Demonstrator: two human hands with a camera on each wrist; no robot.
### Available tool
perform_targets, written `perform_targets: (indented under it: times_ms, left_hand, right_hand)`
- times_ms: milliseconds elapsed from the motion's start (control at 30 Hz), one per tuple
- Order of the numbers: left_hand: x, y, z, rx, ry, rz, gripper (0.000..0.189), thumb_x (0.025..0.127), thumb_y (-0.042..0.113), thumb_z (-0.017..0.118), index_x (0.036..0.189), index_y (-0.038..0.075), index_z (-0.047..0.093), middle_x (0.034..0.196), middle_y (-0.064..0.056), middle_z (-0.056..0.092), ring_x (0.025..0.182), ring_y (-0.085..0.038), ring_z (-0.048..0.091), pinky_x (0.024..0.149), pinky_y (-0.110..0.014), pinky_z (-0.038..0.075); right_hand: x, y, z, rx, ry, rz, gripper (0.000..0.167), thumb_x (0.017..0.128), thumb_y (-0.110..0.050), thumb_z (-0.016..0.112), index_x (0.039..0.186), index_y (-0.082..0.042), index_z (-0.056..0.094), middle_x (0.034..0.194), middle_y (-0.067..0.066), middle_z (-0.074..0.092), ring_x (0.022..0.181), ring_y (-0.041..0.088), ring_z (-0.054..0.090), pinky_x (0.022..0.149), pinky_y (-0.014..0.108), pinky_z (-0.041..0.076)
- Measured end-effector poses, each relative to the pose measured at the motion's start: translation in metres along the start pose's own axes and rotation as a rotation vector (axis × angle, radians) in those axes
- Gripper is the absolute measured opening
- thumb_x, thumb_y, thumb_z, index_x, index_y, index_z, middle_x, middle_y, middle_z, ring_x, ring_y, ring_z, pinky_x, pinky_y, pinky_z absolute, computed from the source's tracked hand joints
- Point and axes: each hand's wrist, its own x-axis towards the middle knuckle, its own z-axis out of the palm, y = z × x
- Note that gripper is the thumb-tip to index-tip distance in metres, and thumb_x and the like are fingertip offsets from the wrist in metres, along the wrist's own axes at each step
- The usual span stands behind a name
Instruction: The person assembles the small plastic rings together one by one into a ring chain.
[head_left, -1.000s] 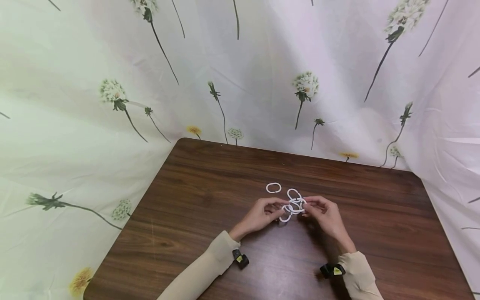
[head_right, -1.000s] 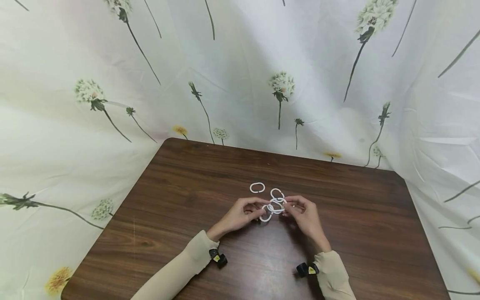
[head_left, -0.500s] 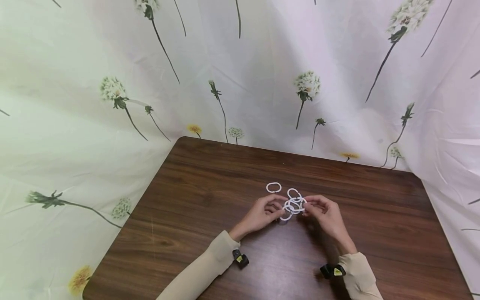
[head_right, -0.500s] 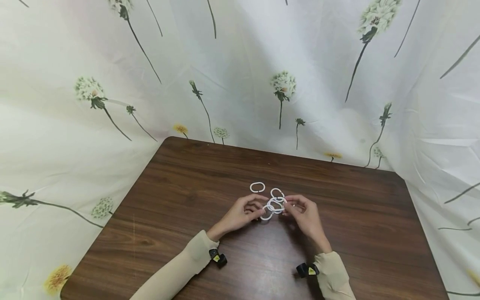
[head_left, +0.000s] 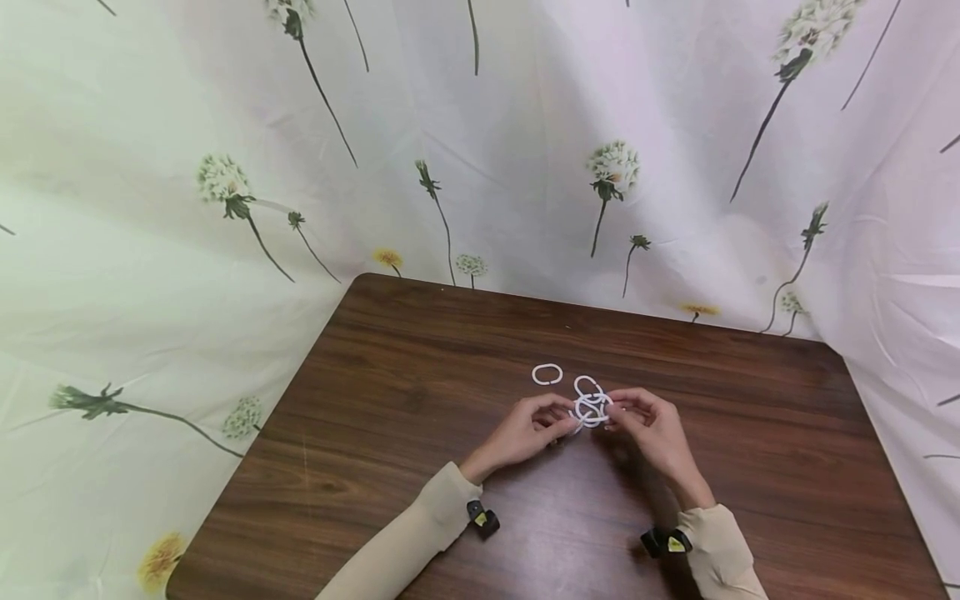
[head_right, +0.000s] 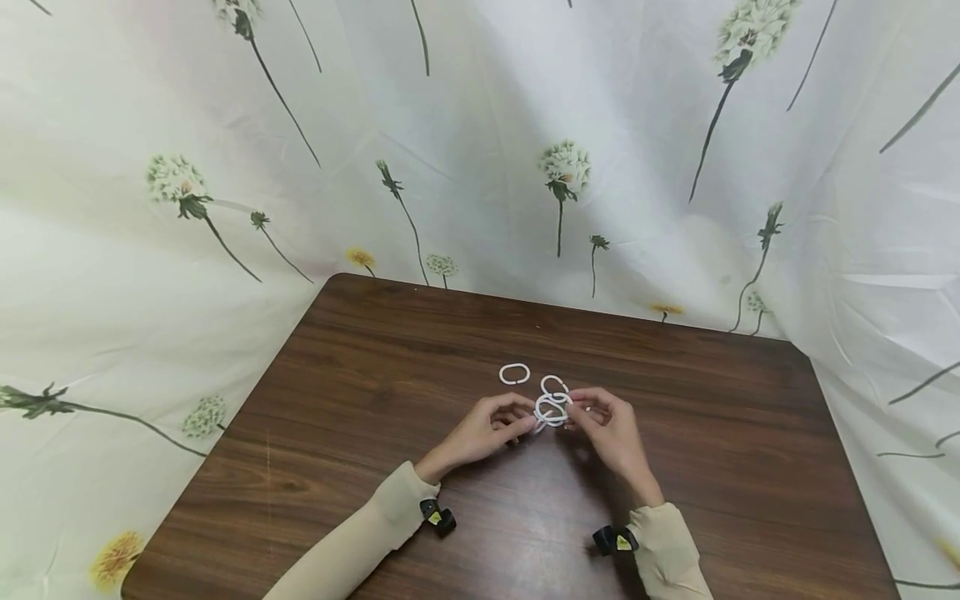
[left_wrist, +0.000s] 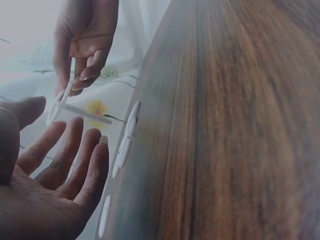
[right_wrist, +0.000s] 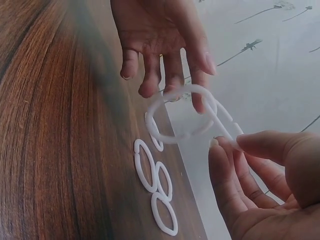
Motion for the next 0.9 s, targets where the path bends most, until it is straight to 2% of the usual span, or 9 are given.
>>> perform_targets:
  times_ms: [67,167,400,633,733,900]
  left_hand:
    - [0.0006,0.0003,-0.0001,-0.010,0.003,0.008,0.030,0.102,0.018,0.068,0.127,0.001,0.068,0.108,-0.022,0.076,0.091,-0.041,0.075,0.076,-0.042,0.065]
    - [0.0016,0.0003,-0.0002,-0.026,0.022,0.013,0.028,0.103,0.016,0.067,0.126,0.001,0.068,0.109,-0.025,0.075,0.093,-0.043,0.074,0.078,-0.046,0.065]
    - [0.0032,0.0002,0.0005,-0.099,0.105,0.020,0.024,0.104,0.015,0.065,0.121,0.000,0.070,0.106,-0.029,0.073,0.091,-0.048,0.072,0.075,-0.047,0.064]
    - [0.0032,0.0020,0.0015,-0.168,0.143,0.037,0.028,0.099,0.007,0.070,0.124,-0.006,0.066,0.107,-0.031,0.072,0.095,-0.053,0.071,0.081,-0.055,0.063]
    - [0.0036,0.0027,0.0020,-0.178,0.161,0.025,0.031,0.097,0.005,0.071,0.126,-0.007,0.065,0.110,-0.030,0.072,0.096,-0.046,0.073,0.082,-0.044,0.065]
    - [0.0041,0.0048,0.0030,-0.202,0.177,0.025,0.033,0.095,0.002,0.073,0.124,-0.010,0.065,0.111,-0.031,0.071,0.090,-0.017,0.073,0.080,-0.019,0.061]
  right_hand:
    - [-0.0002,-0.0007,0.0002,-0.010,0.001,-0.004,0.032,0.098,-0.001,0.069,0.120,0.020,0.061,0.095,0.013,0.076,0.076,0.007,0.075,0.072,0.035,0.066]
    - [-0.0006,-0.0022,0.0004,-0.015,0.003,-0.010,0.031,0.098,-0.001,0.069,0.120,0.019,0.061,0.095,0.014,0.076,0.077,0.008,0.075,0.073,0.036,0.066]
    - [-0.0008,-0.0035,0.0014,-0.013,-0.005,-0.029,0.029,0.098,0.001,0.068,0.120,0.019,0.062,0.094,0.010,0.076,0.076,0.008,0.075,0.073,0.035,0.066]
    - [-0.0025,-0.0059,0.0041,-0.032,-0.012,-0.041,0.026,0.098,0.001,0.068,0.119,0.015,0.065,0.099,0.028,0.072,0.077,0.013,0.077,0.074,0.036,0.066]
    - [-0.0031,-0.0079,0.0054,-0.031,-0.013,-0.045,0.026,0.098,0.000,0.068,0.119,0.016,0.065,0.099,0.027,0.073,0.077,0.014,0.077,0.073,0.037,0.066]
    - [-0.0031,-0.0092,0.0073,-0.017,-0.016,-0.044,0.028,0.097,0.000,0.069,0.119,0.017,0.064,0.096,0.017,0.074,0.078,0.016,0.078,0.074,0.038,0.066]
